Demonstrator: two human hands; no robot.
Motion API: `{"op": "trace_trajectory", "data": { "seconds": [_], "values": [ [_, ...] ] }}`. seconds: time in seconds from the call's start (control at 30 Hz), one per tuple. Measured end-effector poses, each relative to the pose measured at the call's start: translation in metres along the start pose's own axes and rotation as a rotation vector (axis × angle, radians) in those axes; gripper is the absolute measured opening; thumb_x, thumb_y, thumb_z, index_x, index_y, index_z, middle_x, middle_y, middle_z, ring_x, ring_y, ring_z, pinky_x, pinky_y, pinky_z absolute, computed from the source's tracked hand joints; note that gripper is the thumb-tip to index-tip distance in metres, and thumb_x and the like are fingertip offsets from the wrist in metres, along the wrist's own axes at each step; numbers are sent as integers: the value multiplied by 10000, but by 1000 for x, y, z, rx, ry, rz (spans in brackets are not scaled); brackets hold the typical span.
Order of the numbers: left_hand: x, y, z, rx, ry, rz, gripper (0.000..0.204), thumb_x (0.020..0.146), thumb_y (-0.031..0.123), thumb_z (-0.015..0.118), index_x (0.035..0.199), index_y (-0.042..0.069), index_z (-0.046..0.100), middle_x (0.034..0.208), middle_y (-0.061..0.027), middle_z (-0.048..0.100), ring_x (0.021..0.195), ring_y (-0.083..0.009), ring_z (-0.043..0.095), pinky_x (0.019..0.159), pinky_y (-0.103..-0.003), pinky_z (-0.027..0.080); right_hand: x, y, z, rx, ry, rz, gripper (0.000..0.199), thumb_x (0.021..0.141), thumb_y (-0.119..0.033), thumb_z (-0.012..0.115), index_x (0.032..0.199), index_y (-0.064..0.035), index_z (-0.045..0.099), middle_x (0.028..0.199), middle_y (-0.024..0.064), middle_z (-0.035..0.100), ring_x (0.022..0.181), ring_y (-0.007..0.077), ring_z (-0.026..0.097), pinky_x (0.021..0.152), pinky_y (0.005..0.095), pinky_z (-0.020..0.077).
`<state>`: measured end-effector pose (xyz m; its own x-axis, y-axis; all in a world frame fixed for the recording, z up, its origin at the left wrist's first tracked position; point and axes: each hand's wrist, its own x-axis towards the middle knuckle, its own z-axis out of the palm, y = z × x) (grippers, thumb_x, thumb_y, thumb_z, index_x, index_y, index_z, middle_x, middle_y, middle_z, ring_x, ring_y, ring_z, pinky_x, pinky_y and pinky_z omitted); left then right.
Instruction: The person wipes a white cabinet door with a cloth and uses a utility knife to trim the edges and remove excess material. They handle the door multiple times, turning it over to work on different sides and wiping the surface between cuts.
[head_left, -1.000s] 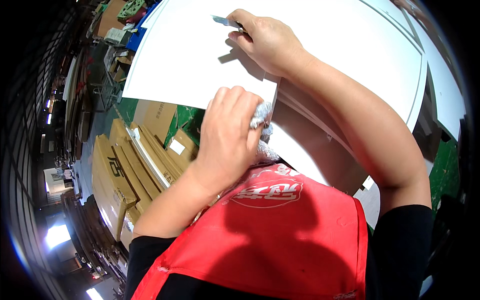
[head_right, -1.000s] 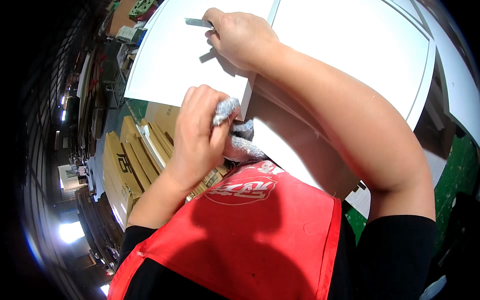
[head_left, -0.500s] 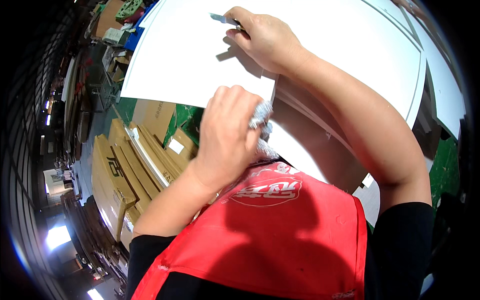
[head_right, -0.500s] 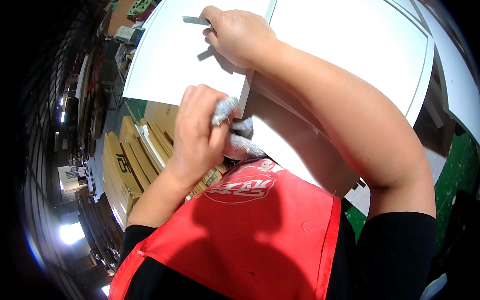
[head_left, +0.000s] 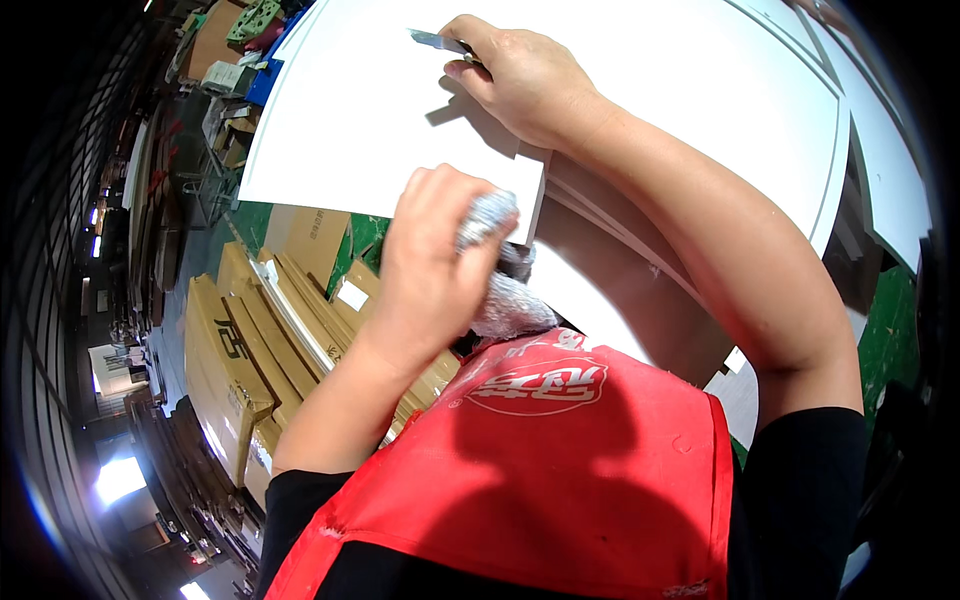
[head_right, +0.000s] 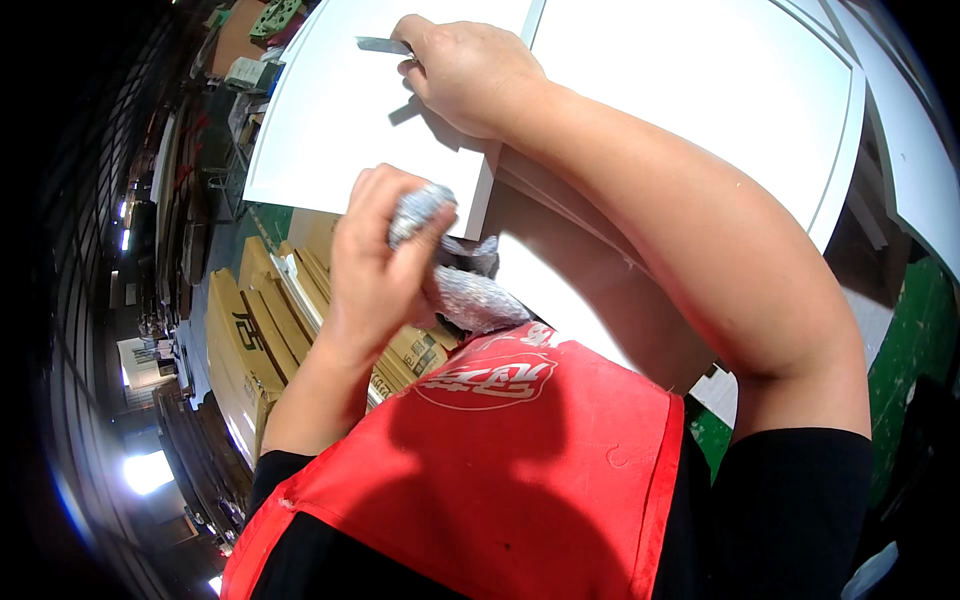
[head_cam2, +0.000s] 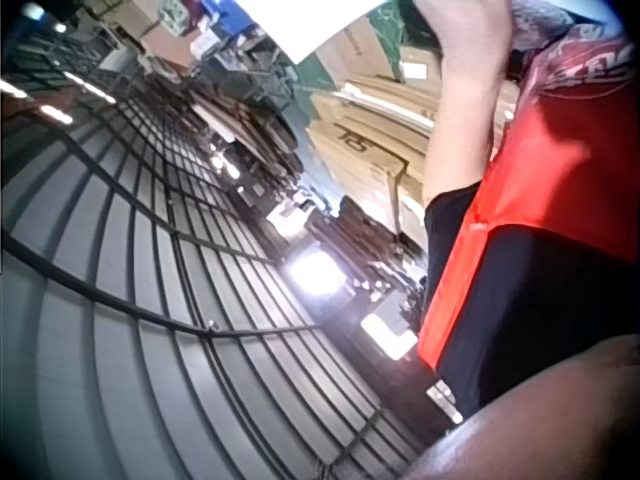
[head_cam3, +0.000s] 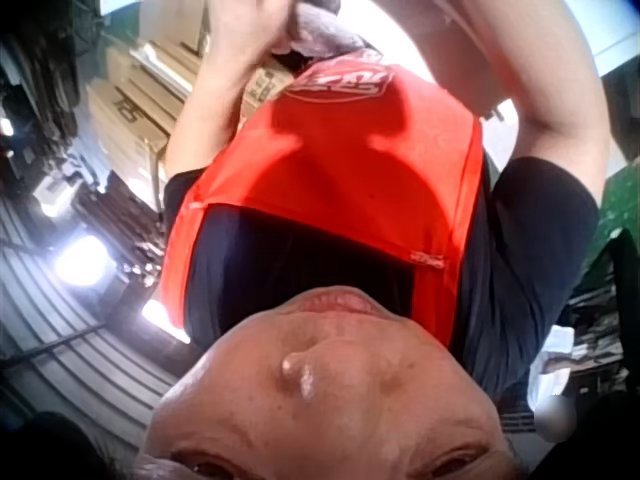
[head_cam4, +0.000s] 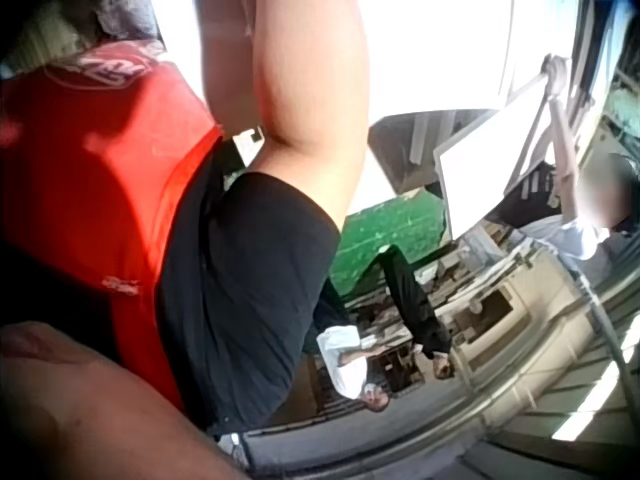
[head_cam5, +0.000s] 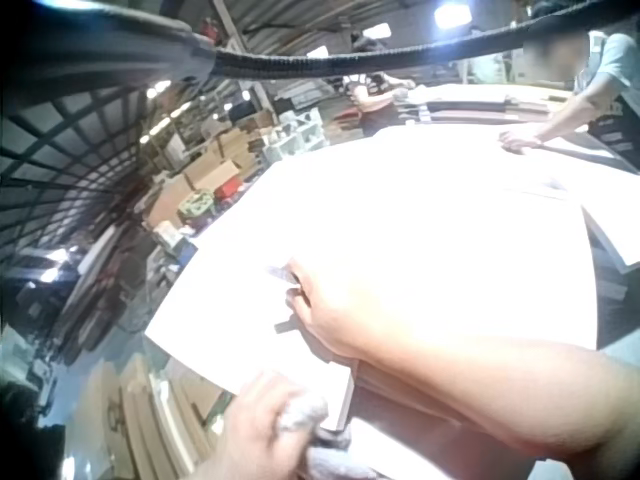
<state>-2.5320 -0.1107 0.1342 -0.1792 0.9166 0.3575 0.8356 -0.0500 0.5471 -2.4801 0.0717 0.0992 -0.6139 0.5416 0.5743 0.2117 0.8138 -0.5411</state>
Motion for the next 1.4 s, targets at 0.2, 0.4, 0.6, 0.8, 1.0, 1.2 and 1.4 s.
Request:
{"op": "trace_trajectory", "data": {
  "seconds": [0.2,0.4,0.6,0.8,1.0,1.2,1.4],
  "values": [
    [-1,3,0,181,-108,240,198,723,1,646,903,27,569,864,-140,505,837,-338,490,743,-422,411,0,-7,0,189,-43,72,292,918,-173,577,1165,-20,556,944,257,663,901,431,642,805,481,508],
    [4,6,9,214,-66,288,316,628,-46,650,920,23,550,874,-137,488,833,-334,481,730,-415,404,-2,-2,6,185,-11,34,287,926,-167,574,1180,-33,566,906,216,675,847,390,661,765,454,524],
    [-36,-7,-14,120,-162,246,259,669,-39,666,911,30,605,862,-135,540,819,-340,508,738,-418,414,-1,-5,-1,46,-45,62,214,961,-217,573,1112,-70,613,774,123,700,736,297,693,700,429,540],
    [-2,0,-15,33,-81,165,243,674,-48,648,906,7,605,841,-137,540,834,-335,521,742,-426,430,-1,-3,-1,50,-15,67,244,965,-217,568,1159,-72,582,796,138,701,759,316,690,704,435,534],
    [10,-16,-6,132,-25,131,148,768,9,660,900,10,593,873,-144,544,846,-345,509,748,-412,429,-3,-3,-8,246,-1,152,281,941,-169,561,1201,-64,558,864,178,686,808,358,672,735,443,524],
    [5,-12,-3,125,-22,149,196,718,-46,608,906,0,578,870,-153,533,840,-353,497,754,-418,419,-3,-4,-9,306,22,144,301,926,-133,553,1216,-54,547,887,192,681,822,366,670,745,443,524],
    [1,-1,-10,15,-161,187,152,764,-20,643,903,-5,583,856,-149,532,821,-347,492,741,-404,416,-3,-6,-10,340,31,147,325,910,-98,544,1231,-44,536,910,206,675,836,374,667,754,443,523]
  ]
}}
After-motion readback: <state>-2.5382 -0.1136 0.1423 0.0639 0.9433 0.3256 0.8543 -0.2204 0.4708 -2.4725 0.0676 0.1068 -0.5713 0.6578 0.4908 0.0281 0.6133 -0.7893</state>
